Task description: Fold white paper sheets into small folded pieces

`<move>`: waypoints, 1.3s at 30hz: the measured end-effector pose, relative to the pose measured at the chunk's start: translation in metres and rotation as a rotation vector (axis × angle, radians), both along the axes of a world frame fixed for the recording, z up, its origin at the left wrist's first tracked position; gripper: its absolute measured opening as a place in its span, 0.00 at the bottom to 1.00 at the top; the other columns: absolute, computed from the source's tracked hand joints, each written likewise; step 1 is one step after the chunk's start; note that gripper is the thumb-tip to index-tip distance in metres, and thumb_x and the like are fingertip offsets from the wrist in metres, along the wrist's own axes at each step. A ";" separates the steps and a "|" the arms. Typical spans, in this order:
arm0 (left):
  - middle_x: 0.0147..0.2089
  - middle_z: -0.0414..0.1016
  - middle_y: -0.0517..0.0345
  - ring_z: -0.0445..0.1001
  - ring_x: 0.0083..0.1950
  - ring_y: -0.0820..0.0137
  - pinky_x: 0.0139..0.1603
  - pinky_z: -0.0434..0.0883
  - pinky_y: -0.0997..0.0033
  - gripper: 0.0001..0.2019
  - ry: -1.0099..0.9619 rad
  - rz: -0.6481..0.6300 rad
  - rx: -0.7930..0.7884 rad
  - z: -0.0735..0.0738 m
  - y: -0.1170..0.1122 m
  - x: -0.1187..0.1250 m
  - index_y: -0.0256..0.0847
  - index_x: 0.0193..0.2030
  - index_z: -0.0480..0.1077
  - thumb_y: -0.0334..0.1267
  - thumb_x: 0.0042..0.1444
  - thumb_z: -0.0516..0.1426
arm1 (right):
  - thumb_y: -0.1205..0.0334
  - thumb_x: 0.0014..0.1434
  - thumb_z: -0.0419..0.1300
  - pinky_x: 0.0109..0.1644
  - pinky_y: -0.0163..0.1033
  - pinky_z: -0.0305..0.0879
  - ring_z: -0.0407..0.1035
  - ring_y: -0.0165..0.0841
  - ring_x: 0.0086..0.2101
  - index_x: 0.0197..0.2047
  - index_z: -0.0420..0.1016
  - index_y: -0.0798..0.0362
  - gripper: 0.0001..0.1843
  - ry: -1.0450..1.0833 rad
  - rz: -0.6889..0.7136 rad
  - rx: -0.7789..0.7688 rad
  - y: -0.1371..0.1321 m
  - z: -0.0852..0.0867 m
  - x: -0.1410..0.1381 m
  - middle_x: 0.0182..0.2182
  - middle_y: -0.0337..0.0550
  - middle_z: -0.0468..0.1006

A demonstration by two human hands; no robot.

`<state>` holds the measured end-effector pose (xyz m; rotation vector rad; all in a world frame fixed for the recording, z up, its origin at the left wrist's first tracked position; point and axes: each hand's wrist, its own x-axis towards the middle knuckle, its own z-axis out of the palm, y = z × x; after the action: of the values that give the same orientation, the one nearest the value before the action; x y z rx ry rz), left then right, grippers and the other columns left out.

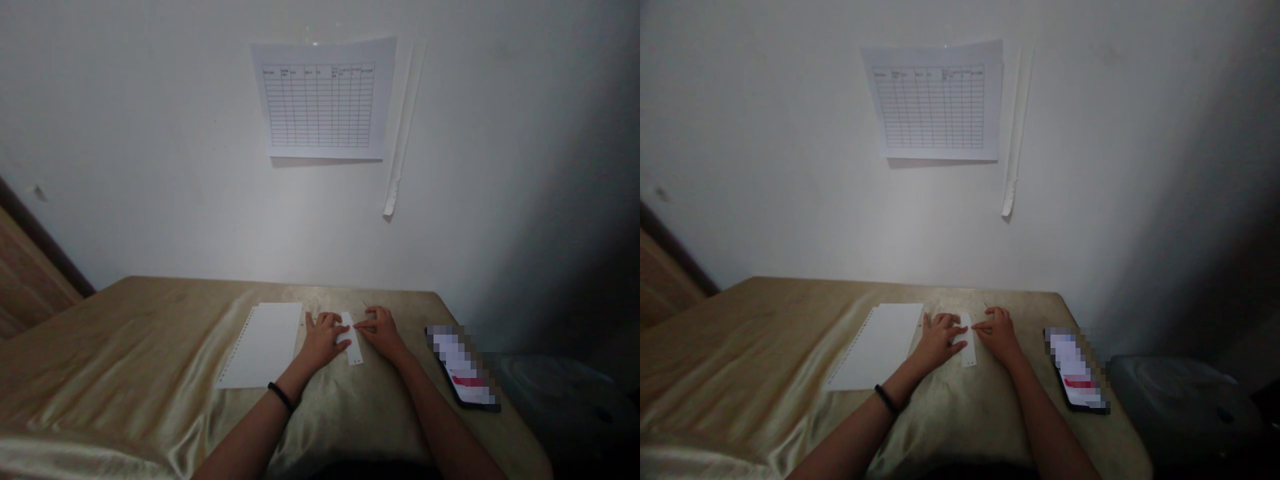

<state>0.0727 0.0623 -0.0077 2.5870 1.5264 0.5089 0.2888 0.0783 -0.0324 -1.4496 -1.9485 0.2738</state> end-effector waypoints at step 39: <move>0.65 0.71 0.61 0.58 0.68 0.51 0.64 0.33 0.19 0.17 -0.039 0.008 -0.044 -0.008 0.010 -0.003 0.64 0.59 0.71 0.50 0.64 0.57 | 0.61 0.55 0.67 0.64 0.50 0.58 0.60 0.43 0.57 0.33 0.85 0.43 0.04 0.069 -0.065 0.031 0.015 -0.005 -0.007 0.52 0.46 0.73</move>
<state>0.0695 0.0721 -0.0157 2.5238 1.5190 0.5176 0.2818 0.0929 -0.0371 -1.4616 -1.8389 0.2593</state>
